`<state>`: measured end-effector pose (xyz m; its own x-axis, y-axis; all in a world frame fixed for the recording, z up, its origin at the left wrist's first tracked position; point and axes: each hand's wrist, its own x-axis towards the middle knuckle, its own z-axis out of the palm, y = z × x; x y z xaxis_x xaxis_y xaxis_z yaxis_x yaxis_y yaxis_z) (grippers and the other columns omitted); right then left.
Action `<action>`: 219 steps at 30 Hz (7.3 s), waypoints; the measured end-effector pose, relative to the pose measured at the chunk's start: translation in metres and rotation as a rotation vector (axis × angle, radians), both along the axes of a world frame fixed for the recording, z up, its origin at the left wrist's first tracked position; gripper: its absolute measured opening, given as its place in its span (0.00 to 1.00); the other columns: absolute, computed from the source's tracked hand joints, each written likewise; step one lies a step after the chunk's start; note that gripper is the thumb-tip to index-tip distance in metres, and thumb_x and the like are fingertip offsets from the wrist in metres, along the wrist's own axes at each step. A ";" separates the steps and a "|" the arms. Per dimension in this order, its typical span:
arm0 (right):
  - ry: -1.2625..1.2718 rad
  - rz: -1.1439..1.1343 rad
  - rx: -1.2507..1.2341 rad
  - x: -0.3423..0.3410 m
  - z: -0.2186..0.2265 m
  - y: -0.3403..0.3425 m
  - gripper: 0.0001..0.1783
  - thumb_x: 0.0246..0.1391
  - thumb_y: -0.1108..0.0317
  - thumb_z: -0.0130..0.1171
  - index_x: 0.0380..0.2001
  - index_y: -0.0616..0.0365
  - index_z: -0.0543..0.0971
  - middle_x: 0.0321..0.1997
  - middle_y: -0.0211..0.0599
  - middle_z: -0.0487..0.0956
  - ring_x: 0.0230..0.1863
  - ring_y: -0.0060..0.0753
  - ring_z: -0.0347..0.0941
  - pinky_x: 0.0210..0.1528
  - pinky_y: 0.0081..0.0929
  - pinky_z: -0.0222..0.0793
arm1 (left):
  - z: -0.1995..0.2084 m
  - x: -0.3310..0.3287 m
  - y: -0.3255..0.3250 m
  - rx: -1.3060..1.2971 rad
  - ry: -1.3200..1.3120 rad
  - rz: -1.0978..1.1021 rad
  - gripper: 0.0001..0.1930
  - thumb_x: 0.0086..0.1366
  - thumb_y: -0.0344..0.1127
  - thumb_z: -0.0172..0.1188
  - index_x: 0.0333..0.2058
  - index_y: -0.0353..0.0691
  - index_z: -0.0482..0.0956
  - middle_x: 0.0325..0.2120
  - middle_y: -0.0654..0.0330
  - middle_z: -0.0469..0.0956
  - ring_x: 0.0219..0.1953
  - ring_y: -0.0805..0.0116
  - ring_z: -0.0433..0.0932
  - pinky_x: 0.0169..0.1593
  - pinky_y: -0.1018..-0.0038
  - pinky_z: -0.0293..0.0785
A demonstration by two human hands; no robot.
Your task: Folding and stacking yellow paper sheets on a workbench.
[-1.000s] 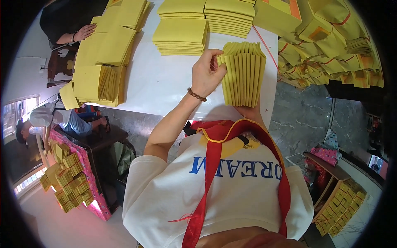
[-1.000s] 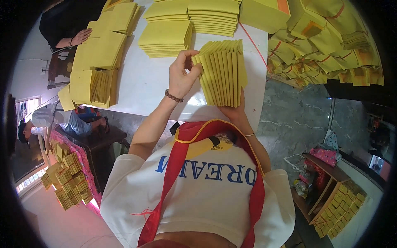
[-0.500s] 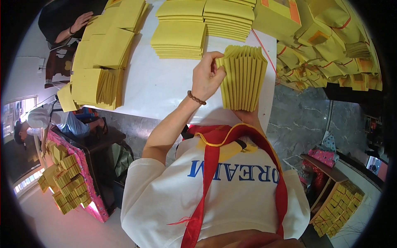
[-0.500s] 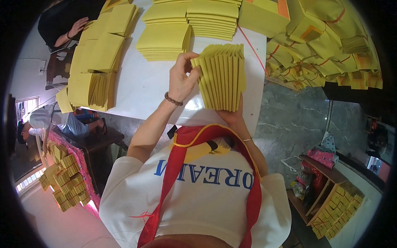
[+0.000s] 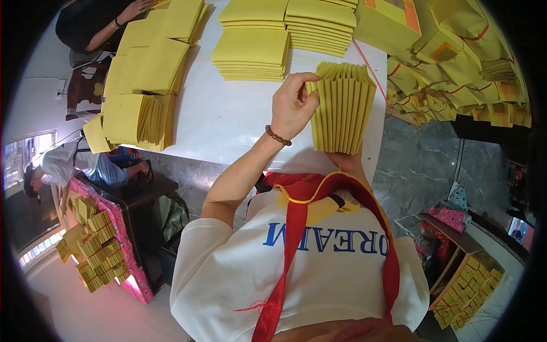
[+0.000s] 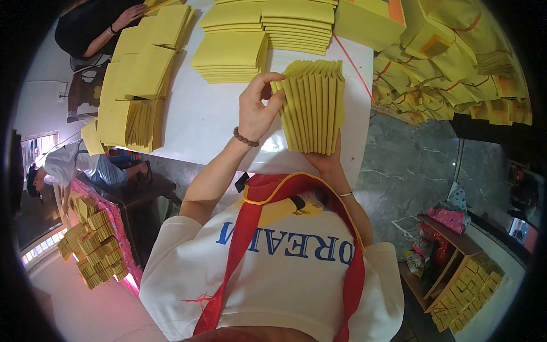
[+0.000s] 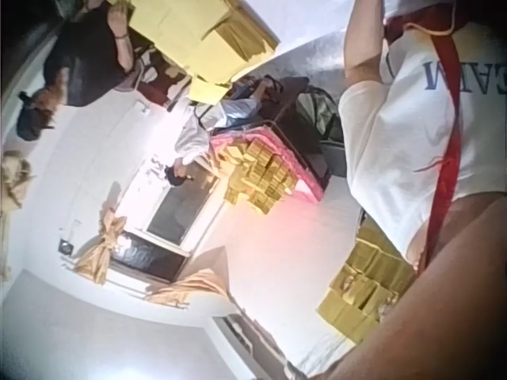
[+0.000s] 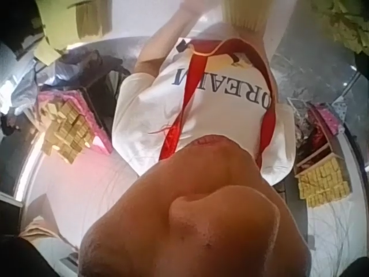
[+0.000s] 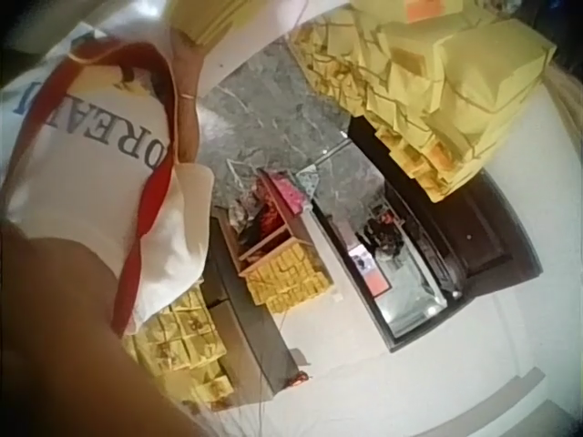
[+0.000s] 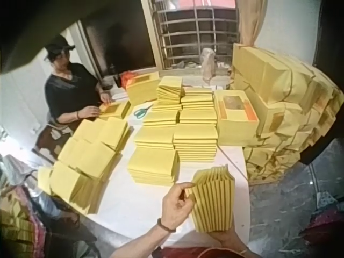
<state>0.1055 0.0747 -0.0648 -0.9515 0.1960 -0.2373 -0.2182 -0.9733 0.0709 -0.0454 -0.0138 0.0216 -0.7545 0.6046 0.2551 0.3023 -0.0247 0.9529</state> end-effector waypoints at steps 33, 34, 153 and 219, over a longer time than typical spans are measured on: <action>0.010 0.036 0.064 -0.001 -0.007 -0.002 0.28 0.57 0.47 0.40 0.54 0.52 0.68 0.54 0.36 0.71 0.53 0.37 0.69 0.54 0.40 0.65 | 0.009 0.002 -0.001 -0.289 0.250 0.159 0.15 0.50 0.42 0.63 0.32 0.39 0.72 0.21 0.57 0.73 0.19 0.62 0.71 0.24 0.70 0.66; -0.026 0.031 0.065 0.000 -0.005 -0.004 0.28 0.57 0.47 0.40 0.54 0.53 0.67 0.54 0.36 0.71 0.53 0.37 0.69 0.54 0.40 0.65 | 0.009 0.003 -0.002 -0.290 0.297 0.166 0.17 0.49 0.43 0.64 0.32 0.39 0.72 0.22 0.57 0.73 0.21 0.60 0.72 0.25 0.69 0.67; -0.086 -0.038 0.304 0.011 -0.012 -0.001 0.34 0.56 0.41 0.41 0.59 0.52 0.62 0.58 0.38 0.67 0.57 0.36 0.64 0.58 0.40 0.59 | 0.009 0.013 0.019 -0.189 0.628 0.178 0.09 0.49 0.37 0.60 0.31 0.45 0.78 0.43 0.60 0.72 0.54 0.52 0.60 0.54 0.57 0.46; 0.032 -0.581 0.419 0.069 0.033 0.133 0.23 0.59 0.55 0.39 0.49 0.59 0.71 0.50 0.37 0.74 0.50 0.38 0.71 0.53 0.38 0.67 | -0.077 -0.058 -0.193 -0.838 1.111 -0.074 0.23 0.50 0.28 0.52 0.48 0.45 0.72 0.45 0.55 0.70 0.48 0.57 0.68 0.48 0.62 0.64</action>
<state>0.1746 0.2077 -0.0317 -0.6711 0.7413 -0.0046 -0.7133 -0.6475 -0.2683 -0.1038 -0.2071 -0.0556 -0.3579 0.9026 0.2391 0.9247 0.3782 -0.0436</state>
